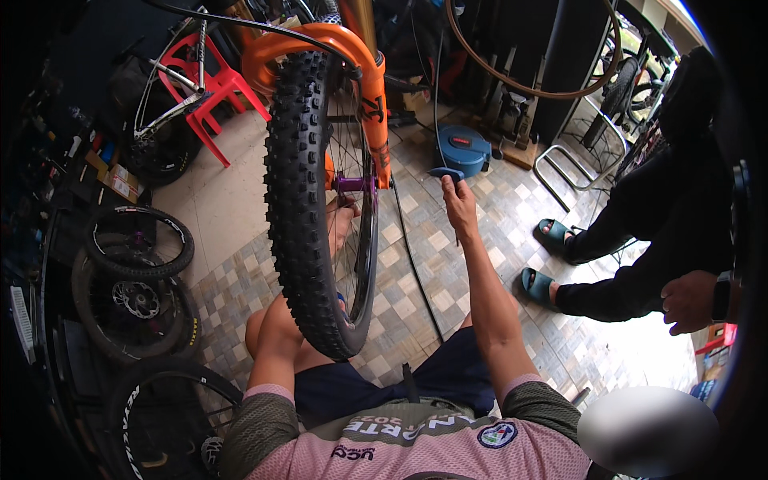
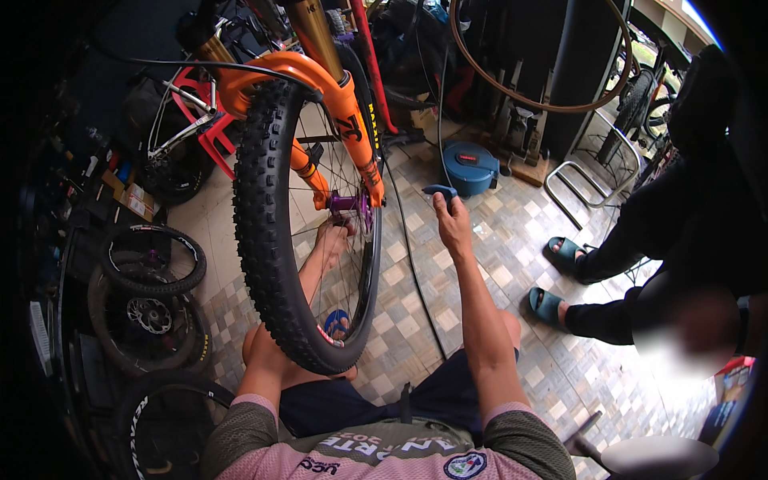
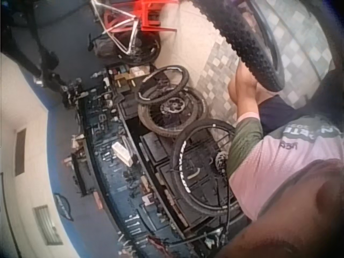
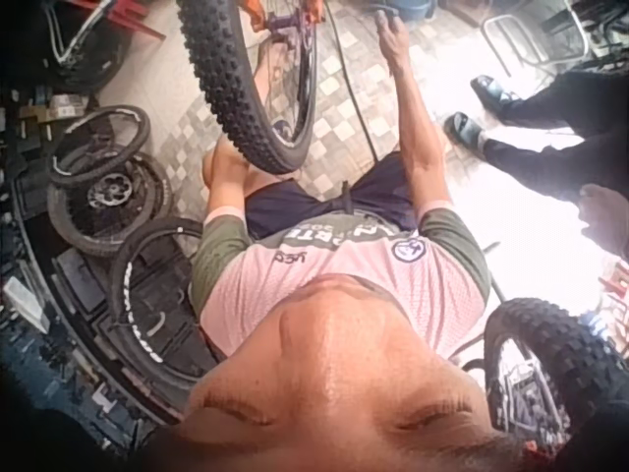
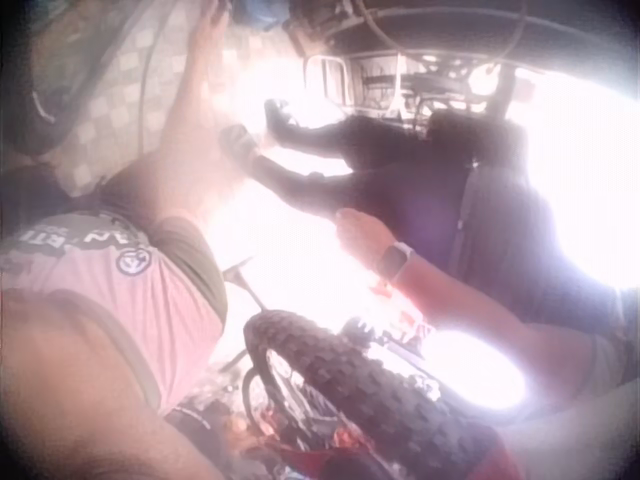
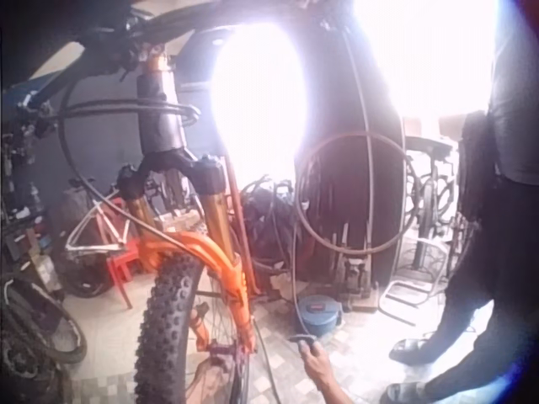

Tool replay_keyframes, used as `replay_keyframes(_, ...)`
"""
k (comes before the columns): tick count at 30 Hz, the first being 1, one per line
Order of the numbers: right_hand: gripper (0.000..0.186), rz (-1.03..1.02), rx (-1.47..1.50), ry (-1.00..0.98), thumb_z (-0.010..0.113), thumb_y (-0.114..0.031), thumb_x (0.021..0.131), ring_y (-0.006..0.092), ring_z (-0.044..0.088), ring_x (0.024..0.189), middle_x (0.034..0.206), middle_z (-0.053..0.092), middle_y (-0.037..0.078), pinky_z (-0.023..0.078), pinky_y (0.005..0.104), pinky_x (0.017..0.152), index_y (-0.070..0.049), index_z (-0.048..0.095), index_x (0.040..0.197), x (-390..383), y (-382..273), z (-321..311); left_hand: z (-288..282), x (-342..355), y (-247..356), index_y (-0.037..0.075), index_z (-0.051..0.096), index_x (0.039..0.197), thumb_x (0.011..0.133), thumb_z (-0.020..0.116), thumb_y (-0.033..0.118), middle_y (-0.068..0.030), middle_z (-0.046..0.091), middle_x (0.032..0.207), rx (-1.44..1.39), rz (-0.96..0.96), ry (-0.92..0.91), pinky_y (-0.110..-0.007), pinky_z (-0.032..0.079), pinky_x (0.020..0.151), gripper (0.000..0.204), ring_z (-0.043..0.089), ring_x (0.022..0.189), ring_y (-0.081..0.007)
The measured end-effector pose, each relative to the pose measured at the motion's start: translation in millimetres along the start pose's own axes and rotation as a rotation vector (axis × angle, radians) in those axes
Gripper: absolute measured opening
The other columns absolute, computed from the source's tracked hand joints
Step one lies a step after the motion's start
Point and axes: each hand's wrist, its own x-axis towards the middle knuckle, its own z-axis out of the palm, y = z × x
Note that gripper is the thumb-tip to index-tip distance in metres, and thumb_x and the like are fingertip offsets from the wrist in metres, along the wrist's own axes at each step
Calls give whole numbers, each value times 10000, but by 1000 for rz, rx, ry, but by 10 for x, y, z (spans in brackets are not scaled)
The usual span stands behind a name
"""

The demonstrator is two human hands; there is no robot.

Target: The person uses a hex wrench to tighten the front wheel axle nuts on a mountain bike mounted on a repair stand. After securing the wheel, the person wipes the handlebars and stem area with a cloth.

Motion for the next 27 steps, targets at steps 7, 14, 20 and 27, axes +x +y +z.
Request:
replay_keyframes(7,359,206,334,0,725,-411,1038,70,500,637,744,591,-20,402,254,592,-89,664,892,-34,-30,326,-119,47,-109,172,675,1171,1030,620,229,12,700,922,-37,69,29,-269,449,525,162,704,825,-128)
replay_keyframes(14,279,211,425,-85,796,-333,976,86,539,828,865,630,-33,424,275,800,-65,717,974,100,269,387,282,-55,-93,169,673,1177,1005,650,187,7,700,942,7,219,81,-277,469,565,175,728,869,-159)
replay_keyframes(20,264,258,494,-247,783,-278,971,108,557,981,1013,673,-1,412,277,908,-46,727,1085,121,165,580,53,-123,-80,174,667,1187,1011,625,174,2,692,929,-29,139,153,-270,463,539,181,731,861,-165)
replay_keyframes(27,312,237,559,-225,807,-195,953,123,584,978,1047,676,24,442,291,876,-78,649,1195,176,97,463,247,-73,-125,163,662,1191,1020,610,164,-7,688,918,39,145,204,-275,467,528,179,725,843,-164)
